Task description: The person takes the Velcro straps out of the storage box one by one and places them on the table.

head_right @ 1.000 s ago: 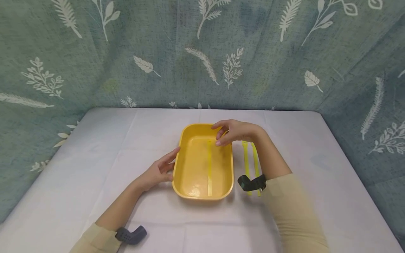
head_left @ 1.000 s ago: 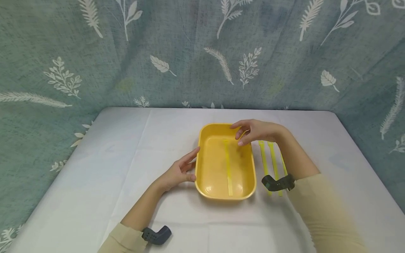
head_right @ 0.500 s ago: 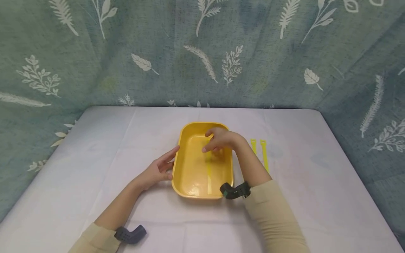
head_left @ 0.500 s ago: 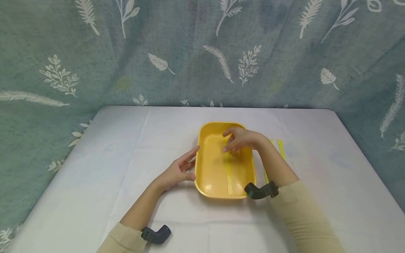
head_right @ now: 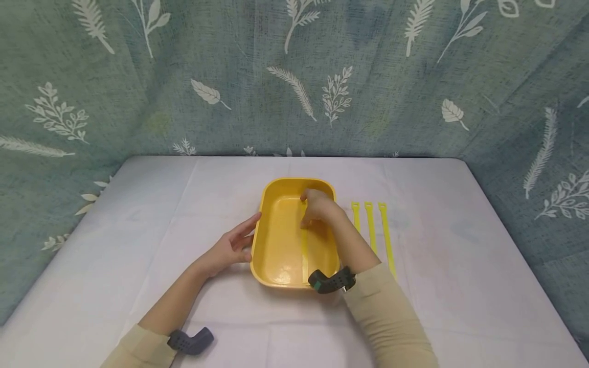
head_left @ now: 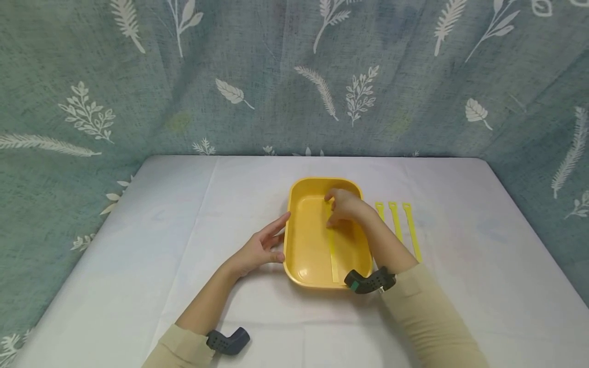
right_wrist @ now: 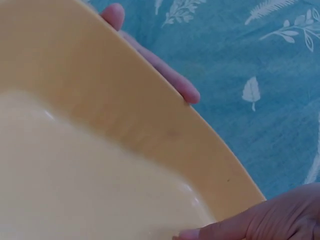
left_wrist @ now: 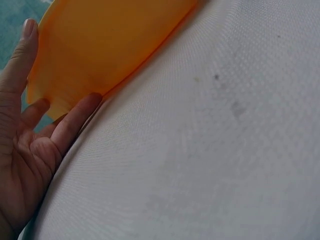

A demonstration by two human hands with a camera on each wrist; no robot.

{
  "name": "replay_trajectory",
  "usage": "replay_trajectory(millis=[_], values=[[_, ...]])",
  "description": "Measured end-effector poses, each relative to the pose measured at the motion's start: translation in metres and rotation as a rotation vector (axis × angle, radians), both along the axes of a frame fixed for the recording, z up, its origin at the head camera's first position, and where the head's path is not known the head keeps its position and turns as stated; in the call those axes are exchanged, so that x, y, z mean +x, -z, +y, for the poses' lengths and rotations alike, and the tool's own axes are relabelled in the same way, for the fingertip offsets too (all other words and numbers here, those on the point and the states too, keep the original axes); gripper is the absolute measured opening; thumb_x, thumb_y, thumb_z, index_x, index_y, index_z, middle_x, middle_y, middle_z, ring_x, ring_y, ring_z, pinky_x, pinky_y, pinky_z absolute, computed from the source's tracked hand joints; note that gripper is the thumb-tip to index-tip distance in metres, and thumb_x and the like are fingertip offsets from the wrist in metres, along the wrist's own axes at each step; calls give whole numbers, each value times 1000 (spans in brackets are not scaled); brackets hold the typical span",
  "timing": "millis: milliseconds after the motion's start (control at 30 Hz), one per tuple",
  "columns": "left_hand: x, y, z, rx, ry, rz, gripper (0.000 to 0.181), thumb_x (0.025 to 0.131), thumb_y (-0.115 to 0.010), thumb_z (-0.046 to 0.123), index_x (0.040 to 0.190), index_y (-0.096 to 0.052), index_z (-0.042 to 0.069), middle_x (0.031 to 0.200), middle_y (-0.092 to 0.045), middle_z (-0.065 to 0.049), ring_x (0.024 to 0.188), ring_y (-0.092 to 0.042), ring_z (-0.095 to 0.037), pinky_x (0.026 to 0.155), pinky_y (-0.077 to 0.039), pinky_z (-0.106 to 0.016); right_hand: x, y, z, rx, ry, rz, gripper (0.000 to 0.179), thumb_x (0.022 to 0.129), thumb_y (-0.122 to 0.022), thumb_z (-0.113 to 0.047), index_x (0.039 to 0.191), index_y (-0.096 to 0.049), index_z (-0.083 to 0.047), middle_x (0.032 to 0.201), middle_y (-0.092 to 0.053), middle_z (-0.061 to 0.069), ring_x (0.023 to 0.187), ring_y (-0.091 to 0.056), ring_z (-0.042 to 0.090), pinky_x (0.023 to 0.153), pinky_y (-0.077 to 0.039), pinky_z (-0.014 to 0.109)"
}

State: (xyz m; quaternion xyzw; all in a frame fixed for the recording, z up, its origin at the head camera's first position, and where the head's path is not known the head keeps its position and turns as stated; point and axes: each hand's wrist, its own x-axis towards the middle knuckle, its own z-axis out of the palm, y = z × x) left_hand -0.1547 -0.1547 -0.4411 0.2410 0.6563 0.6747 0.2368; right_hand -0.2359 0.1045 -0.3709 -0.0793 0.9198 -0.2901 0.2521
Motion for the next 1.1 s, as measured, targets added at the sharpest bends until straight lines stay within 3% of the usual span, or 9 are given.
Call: replay_trajectory(millis=[267,733,1100], values=[[0,0,0,0,-1,-6,102,73,-80,33,153,-18,19,159,-12,-2,141,-25,-34,102,-41,-25,-2,9,-4,-63,10,25,68,70,-83,-7,130,-51,-7,99,-54,9,84,-49,20,70,-41,27],[1,-2,-1,-12,-7,-14,102,72,-79,38,153,-18,22,159,-11,-3,141,-25,-34,101,-42,-25,-6,19,-24,-33,-86,129,67,70,-85,-25,128,-54,-8,96,-57,8,88,-52,21,75,-44,27],[0,-2,2,-31,-1,-14,100,74,-78,36,153,-18,23,159,-11,-1,141,-24,-34,102,-42,-27,-6,23,-23,-84,-86,140,50,72,-83,-20,113,-57,-7,84,-55,4,77,-50,17,68,-41,23]])
